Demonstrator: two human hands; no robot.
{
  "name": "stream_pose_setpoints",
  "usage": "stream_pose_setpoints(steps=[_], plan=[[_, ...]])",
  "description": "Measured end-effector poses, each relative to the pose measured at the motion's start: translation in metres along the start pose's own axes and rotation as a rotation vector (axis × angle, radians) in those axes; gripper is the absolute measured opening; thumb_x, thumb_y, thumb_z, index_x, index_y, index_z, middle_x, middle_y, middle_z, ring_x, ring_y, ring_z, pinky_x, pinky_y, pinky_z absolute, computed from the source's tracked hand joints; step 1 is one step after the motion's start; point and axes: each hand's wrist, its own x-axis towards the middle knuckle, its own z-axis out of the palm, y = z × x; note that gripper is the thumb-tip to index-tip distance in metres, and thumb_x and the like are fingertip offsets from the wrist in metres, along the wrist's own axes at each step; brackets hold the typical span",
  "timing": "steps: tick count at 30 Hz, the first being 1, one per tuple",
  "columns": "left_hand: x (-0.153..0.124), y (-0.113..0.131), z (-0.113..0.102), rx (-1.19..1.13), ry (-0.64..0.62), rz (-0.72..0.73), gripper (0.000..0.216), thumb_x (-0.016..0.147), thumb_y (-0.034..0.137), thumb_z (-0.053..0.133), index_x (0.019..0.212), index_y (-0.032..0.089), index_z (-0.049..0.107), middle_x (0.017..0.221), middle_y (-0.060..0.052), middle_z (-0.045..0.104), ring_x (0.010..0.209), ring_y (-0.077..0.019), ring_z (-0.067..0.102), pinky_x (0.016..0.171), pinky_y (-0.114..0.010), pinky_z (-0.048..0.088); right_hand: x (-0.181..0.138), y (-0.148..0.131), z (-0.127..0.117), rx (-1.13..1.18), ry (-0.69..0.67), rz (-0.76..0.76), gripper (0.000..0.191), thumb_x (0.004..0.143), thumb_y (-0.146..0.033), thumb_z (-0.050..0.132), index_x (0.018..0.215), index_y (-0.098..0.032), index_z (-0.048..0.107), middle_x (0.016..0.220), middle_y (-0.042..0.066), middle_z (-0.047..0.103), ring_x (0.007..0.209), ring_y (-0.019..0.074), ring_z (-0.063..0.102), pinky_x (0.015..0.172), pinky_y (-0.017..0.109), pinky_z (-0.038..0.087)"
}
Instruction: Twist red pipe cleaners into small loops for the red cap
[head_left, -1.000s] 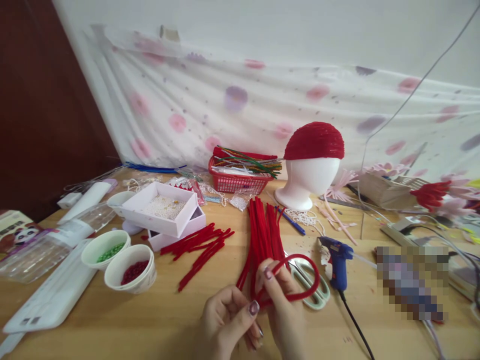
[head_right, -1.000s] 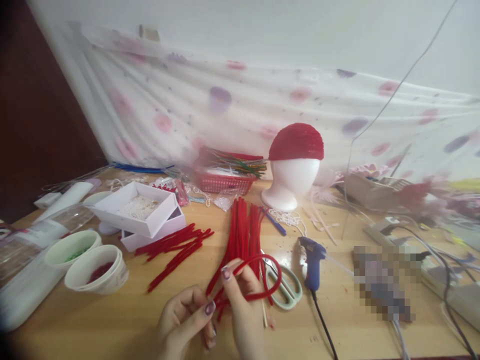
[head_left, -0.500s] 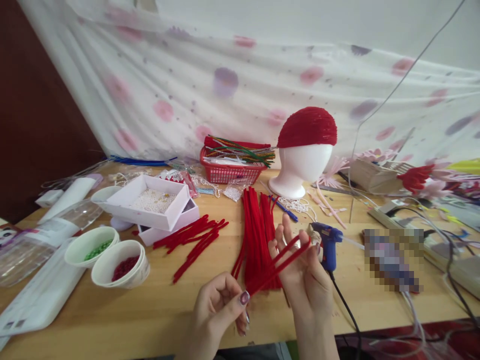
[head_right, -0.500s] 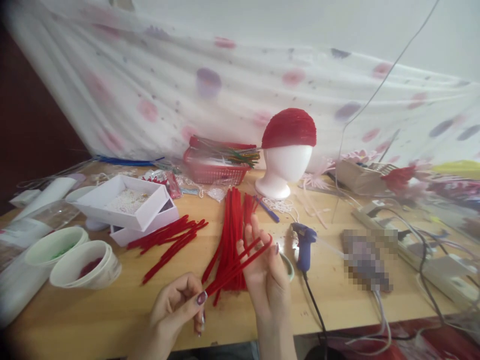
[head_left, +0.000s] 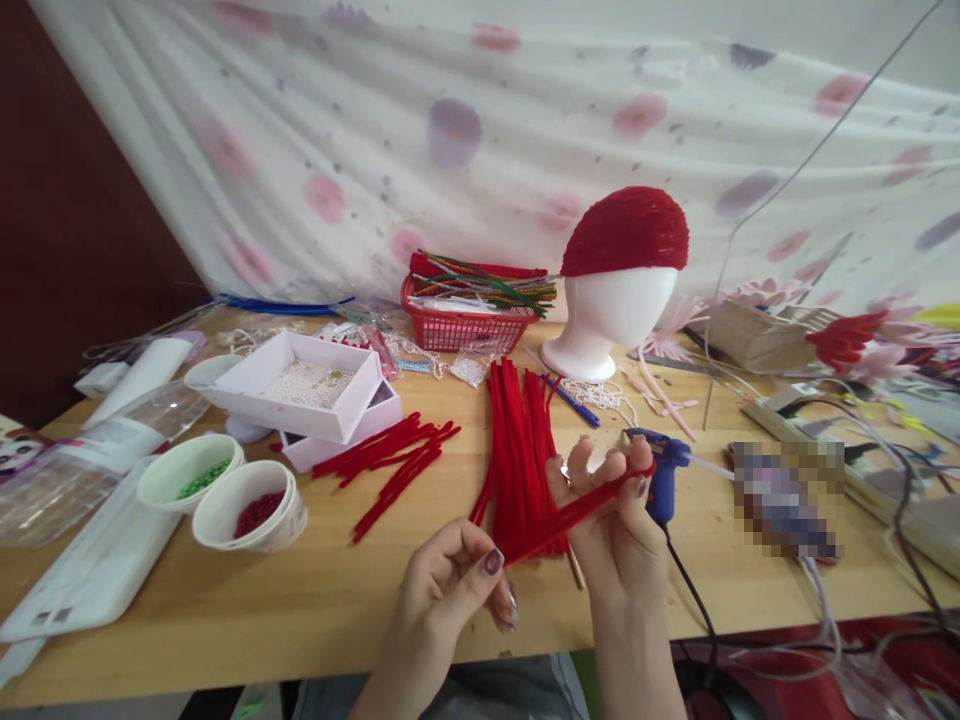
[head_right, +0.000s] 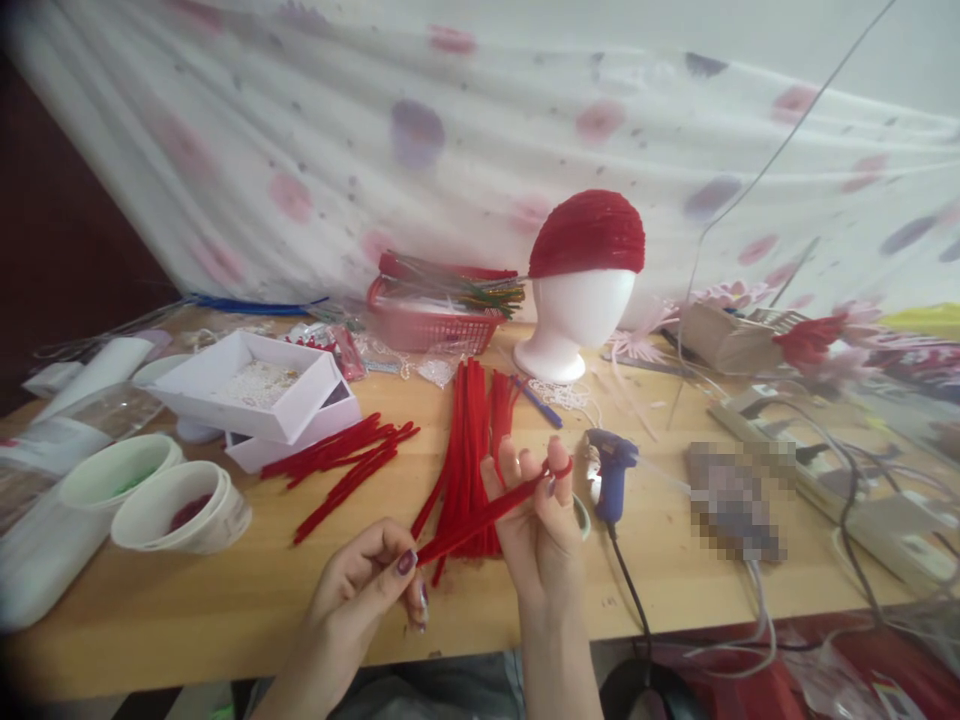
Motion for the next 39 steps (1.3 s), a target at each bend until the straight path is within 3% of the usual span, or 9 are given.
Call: stream_pose_setpoints(steps=[3, 6, 11, 22, 28, 32, 39], plan=[[0.002, -0.001, 0.004, -0.019, 0.105, 0.071, 0.041, 0.067, 0.05, 0.084, 0.067, 0.015, 0.062, 0.054, 0.002, 0.064, 0.05, -0.0095, 0.058, 0.051, -0.02, 0.049, -0.001, 0.002, 0.001, 0.007, -0.001, -0.023, 0.032, 0.065, -0.023, 0.091, 0.09, -0.036, 0.074, 0.073, -0.013, 0.079, 0.085, 0.0106, 0.076, 0.091, 0.03, 0.057], [0.004, -0.004, 0.007, -0.033, 0.198, 0.106, 0.042, 0.066, 0.05, 0.084, 0.066, 0.015, 0.062, 0.053, 0.003, 0.063, 0.049, -0.0089, 0.058, 0.049, -0.019, 0.048, -0.001, 0.005, 0.001, 0.012, -0.013, -0.041, 0.033, 0.066, -0.022, 0.09, 0.091, -0.036, 0.074, 0.072, -0.014, 0.079, 0.081, 0.0086, 0.076, 0.09, 0.029, 0.057], [0.007, -0.006, 0.01, -0.039, 0.236, 0.088, 0.042, 0.067, 0.052, 0.083, 0.068, 0.015, 0.062, 0.055, 0.001, 0.064, 0.05, -0.0106, 0.059, 0.047, -0.02, 0.049, 0.002, 0.007, -0.002, 0.01, -0.027, -0.054, 0.034, 0.067, -0.022, 0.09, 0.093, -0.037, 0.074, 0.073, -0.015, 0.078, 0.083, 0.0091, 0.076, 0.088, 0.031, 0.059], [0.005, -0.004, 0.005, -0.041, 0.195, 0.059, 0.042, 0.067, 0.053, 0.082, 0.073, 0.014, 0.067, 0.056, 0.001, 0.063, 0.049, -0.0111, 0.059, 0.049, -0.021, 0.05, 0.005, 0.01, 0.0, 0.007, 0.024, -0.068, 0.038, 0.065, -0.021, 0.091, 0.093, -0.038, 0.073, 0.072, -0.017, 0.078, 0.082, 0.0087, 0.075, 0.088, 0.031, 0.057], [0.009, -0.006, -0.006, 0.121, 0.187, 0.11, 0.039, 0.081, 0.054, 0.07, 0.082, 0.015, 0.069, 0.07, -0.004, 0.071, 0.061, -0.0156, 0.065, 0.055, -0.025, 0.052, 0.005, 0.009, 0.002, 0.011, 0.02, -0.055, 0.038, 0.064, -0.022, 0.091, 0.094, -0.038, 0.073, 0.071, -0.017, 0.077, 0.081, 0.0076, 0.074, 0.087, 0.029, 0.057], [0.008, -0.009, -0.011, 0.187, 0.07, 0.039, 0.043, 0.087, 0.056, 0.06, 0.084, 0.014, 0.07, 0.072, -0.008, 0.075, 0.066, -0.0175, 0.068, 0.067, -0.028, 0.055, 0.003, 0.008, 0.003, 0.001, 0.029, -0.035, 0.038, 0.063, -0.024, 0.092, 0.092, -0.039, 0.073, 0.069, -0.018, 0.076, 0.081, 0.0072, 0.074, 0.089, 0.028, 0.055], [-0.003, -0.011, 0.001, 0.221, -0.042, -0.02, 0.042, 0.083, 0.056, 0.066, 0.073, 0.016, 0.07, 0.065, -0.009, 0.076, 0.061, -0.0181, 0.069, 0.063, -0.027, 0.053, 0.001, 0.01, 0.001, -0.016, 0.062, -0.03, 0.04, 0.062, -0.025, 0.092, 0.095, -0.039, 0.072, 0.07, -0.016, 0.077, 0.084, 0.0099, 0.074, 0.09, 0.03, 0.054]])
